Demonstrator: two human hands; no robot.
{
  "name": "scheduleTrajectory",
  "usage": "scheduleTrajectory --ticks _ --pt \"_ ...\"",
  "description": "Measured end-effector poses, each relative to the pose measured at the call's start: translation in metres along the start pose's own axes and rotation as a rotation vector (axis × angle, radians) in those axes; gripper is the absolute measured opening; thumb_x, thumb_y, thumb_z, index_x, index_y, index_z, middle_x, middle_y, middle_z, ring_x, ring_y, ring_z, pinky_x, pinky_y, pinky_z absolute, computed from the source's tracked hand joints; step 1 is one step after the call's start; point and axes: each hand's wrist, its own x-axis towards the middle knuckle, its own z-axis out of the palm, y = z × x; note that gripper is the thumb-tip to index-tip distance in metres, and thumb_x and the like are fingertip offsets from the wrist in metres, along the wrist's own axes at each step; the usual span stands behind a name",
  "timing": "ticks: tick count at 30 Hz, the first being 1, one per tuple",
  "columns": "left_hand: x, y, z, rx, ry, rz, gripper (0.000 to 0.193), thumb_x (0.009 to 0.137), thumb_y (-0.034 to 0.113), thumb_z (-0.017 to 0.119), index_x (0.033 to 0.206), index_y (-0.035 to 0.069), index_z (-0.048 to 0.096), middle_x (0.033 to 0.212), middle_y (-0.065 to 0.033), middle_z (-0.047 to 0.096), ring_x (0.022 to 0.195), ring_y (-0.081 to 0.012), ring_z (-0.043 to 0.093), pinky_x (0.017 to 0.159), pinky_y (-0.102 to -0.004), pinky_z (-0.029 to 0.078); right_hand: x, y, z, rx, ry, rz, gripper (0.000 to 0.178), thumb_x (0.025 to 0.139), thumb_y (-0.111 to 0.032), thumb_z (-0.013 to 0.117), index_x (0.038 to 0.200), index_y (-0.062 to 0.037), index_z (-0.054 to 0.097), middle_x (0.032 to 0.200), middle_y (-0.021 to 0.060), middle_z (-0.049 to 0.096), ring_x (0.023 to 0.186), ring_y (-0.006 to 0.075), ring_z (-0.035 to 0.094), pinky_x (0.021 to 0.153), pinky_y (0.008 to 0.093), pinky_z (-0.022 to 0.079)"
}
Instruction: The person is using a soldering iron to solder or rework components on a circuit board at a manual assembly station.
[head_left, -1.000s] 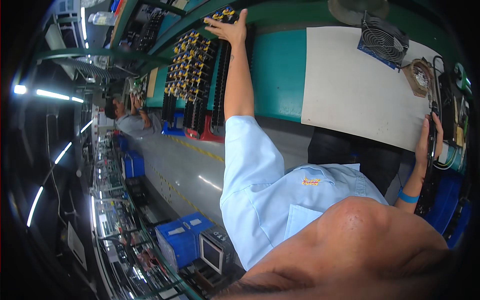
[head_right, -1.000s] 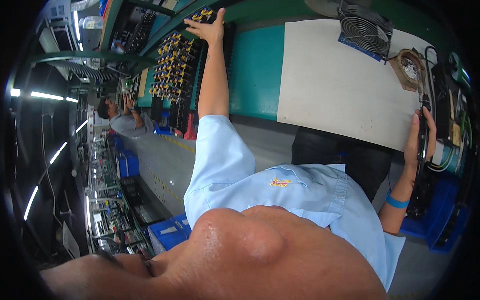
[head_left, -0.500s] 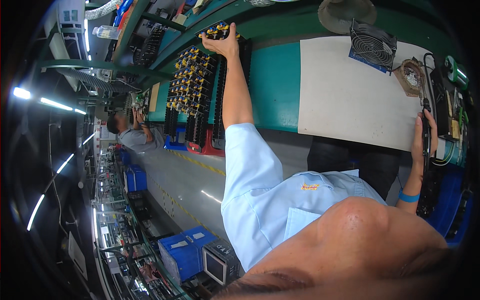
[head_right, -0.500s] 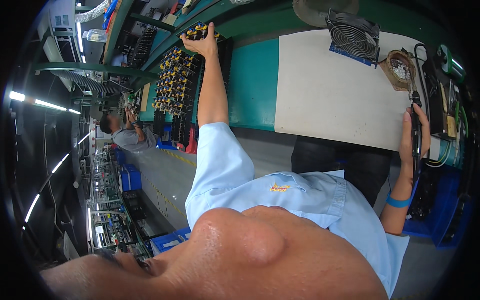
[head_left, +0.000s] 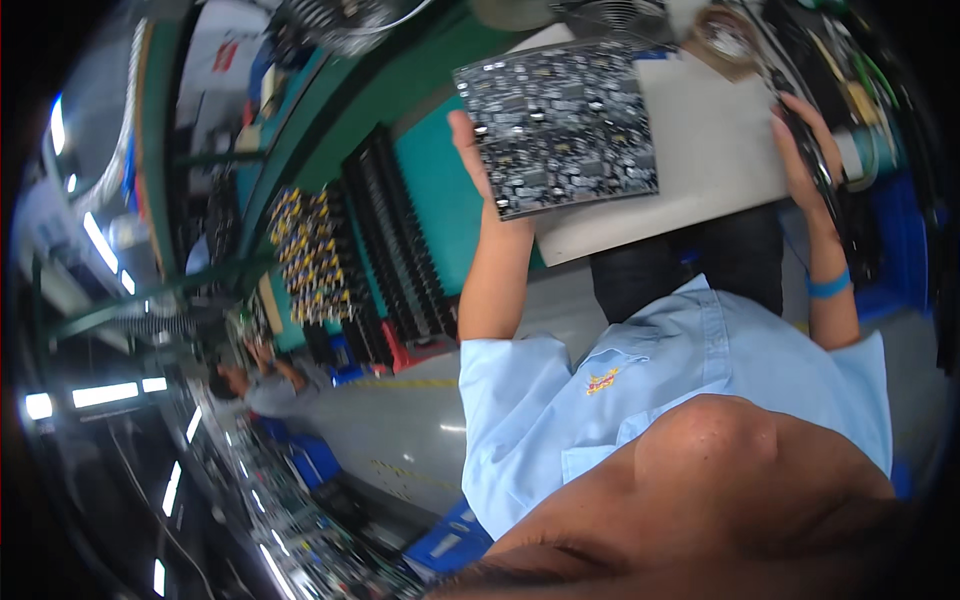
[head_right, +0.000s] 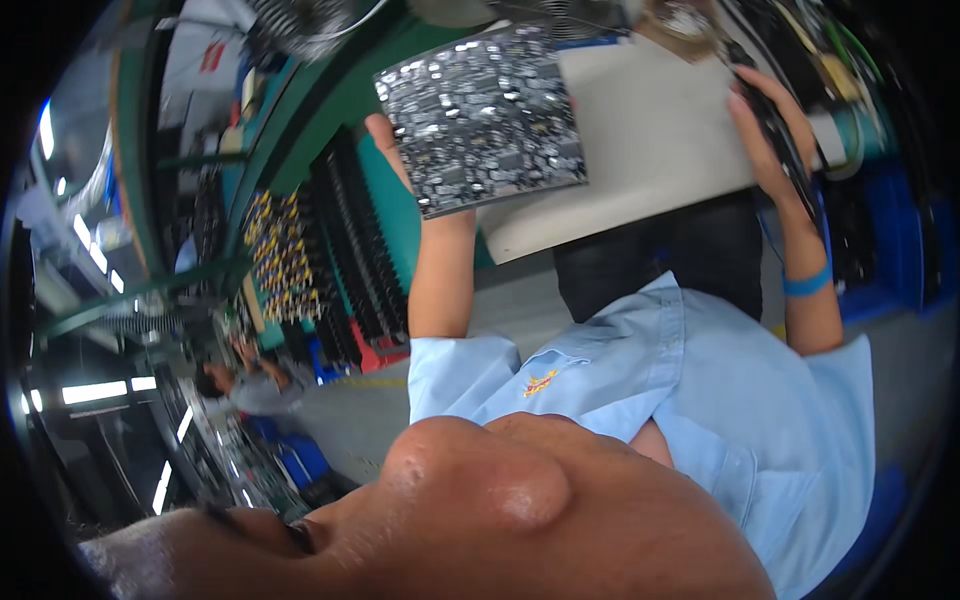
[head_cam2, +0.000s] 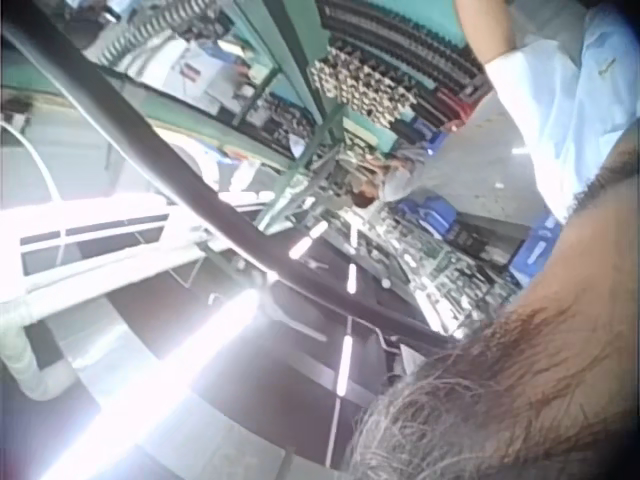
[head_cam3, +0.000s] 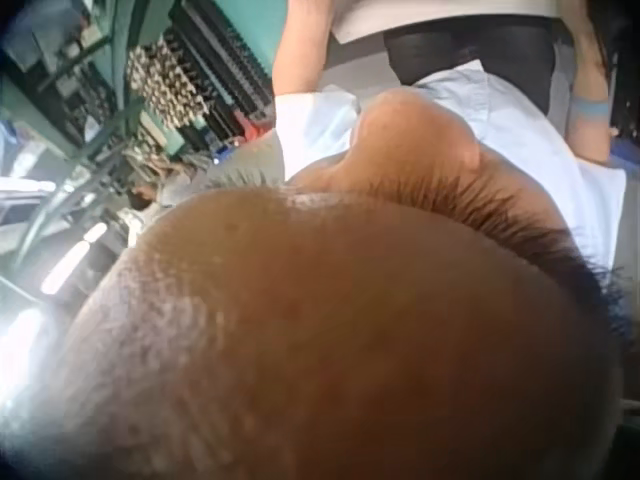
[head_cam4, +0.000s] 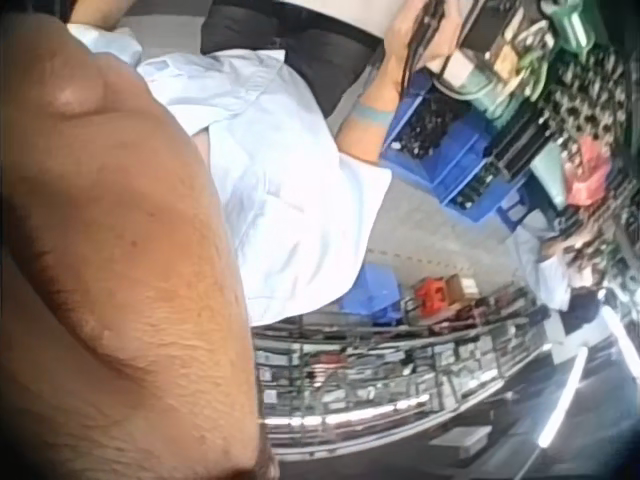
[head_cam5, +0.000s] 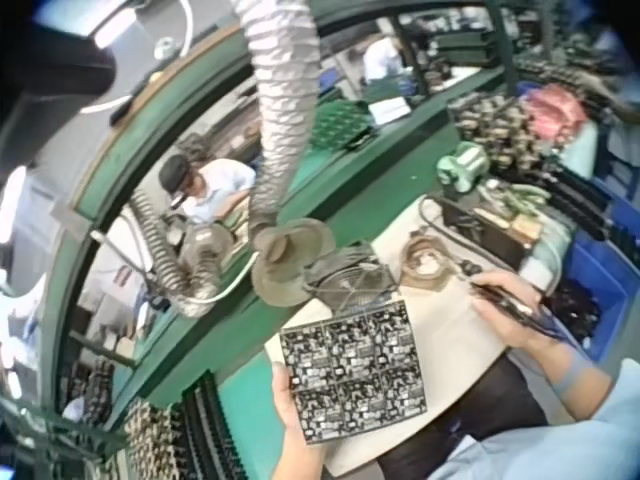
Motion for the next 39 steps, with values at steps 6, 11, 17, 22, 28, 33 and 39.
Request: scheduleTrajectory --ticks 6,11,17,22,28,33,39 --pt "0.019 -0.054 -0.017 -0.057 -0.193 -0.478 0.055 0.098 0.052 0.049 0.129 0.009 0.061 0.124 -0.0106 0.067 0.108 -0.0265 0.065 0.095 -0.0427 0.048 -0.004 0.002 -0.004 -0.112 0.042 -0.077 0.034 0.088 -0.003 0.068 0.122 -0.0009 0.064 0.105 0.0115 0.071 0.091 0.0194 0.067 0.082 0.027 0.052" --pt "0.017 -0.059 -0.027 -0.121 -0.151 -0.564 0.053 0.098 0.05 0.049 0.13 0.009 0.061 0.124 -0.0115 0.067 0.11 -0.0286 0.064 0.096 -0.0475 0.048 -0.003 0.016 0.003 -0.04 0.058 -0.091 0.036 0.082 0.0 0.07 0.117 0.0016 0.062 0.104 0.0147 0.068 0.085 0.0221 0.067 0.076 0.0297 0.054" --pt "0.016 -0.058 -0.019 -0.058 -0.092 -0.555 0.051 0.099 0.048 0.048 0.128 0.009 0.062 0.124 -0.0106 0.067 0.107 -0.0268 0.065 0.094 -0.0428 0.049 -0.009 0.026 0.0 -0.088 0.063 -0.16 0.031 0.082 -0.003 0.07 0.112 0.0012 0.066 0.102 0.0129 0.069 0.082 0.0228 0.066 0.076 0.0315 0.053" --pt "0.019 -0.055 -0.02 -0.173 -0.15 -0.6 0.051 0.1 0.048 0.044 0.129 0.01 0.062 0.125 -0.0115 0.066 0.11 -0.0292 0.065 0.093 -0.0481 0.051 -0.013 0.041 -0.005 -0.09 0.041 0.004 0.033 0.083 -0.002 0.07 0.115 0.0014 0.064 0.103 0.0129 0.069 0.084 0.0213 0.066 0.077 0.0304 0.053" --pt "0.017 -0.054 -0.018 -0.187 -0.127 -0.537 0.049 0.1 0.046 0.043 0.128 0.01 0.062 0.125 -0.0108 0.067 0.109 -0.0287 0.065 0.092 -0.0466 0.051 -0.017 0.033 0.007 0.041 0.126 0.101 0.034 0.084 0.0 0.069 0.117 0.0019 0.062 0.104 0.0122 0.068 0.086 0.0181 0.066 0.079 0.0284 0.053" --pt "0.018 -0.054 -0.015 -0.111 -0.11 -0.512 0.047 0.101 0.044 0.043 0.126 0.011 0.064 0.125 -0.01 0.067 0.109 -0.0278 0.065 0.092 -0.0453 0.051 -0.024 0.002 0.031 0.151 -0.015 0.169 0.041 0.084 0.003 0.071 0.123 0.0022 0.058 0.104 0.0118 0.067 0.089 0.0155 0.065 0.08 0.0266 0.054" --pt "0.017 -0.054 -0.024 -0.145 -0.173 -0.513 0.047 0.101 0.044 0.042 0.126 0.011 0.064 0.126 -0.0092 0.066 0.11 -0.0273 0.064 0.095 -0.0455 0.049 -0.007 -0.023 0.048 0.354 -0.123 0.27 0.05 0.083 0.006 0.073 0.129 0.0021 0.053 0.109 0.0122 0.066 0.088 0.0137 0.065 0.08 0.0242 0.054"
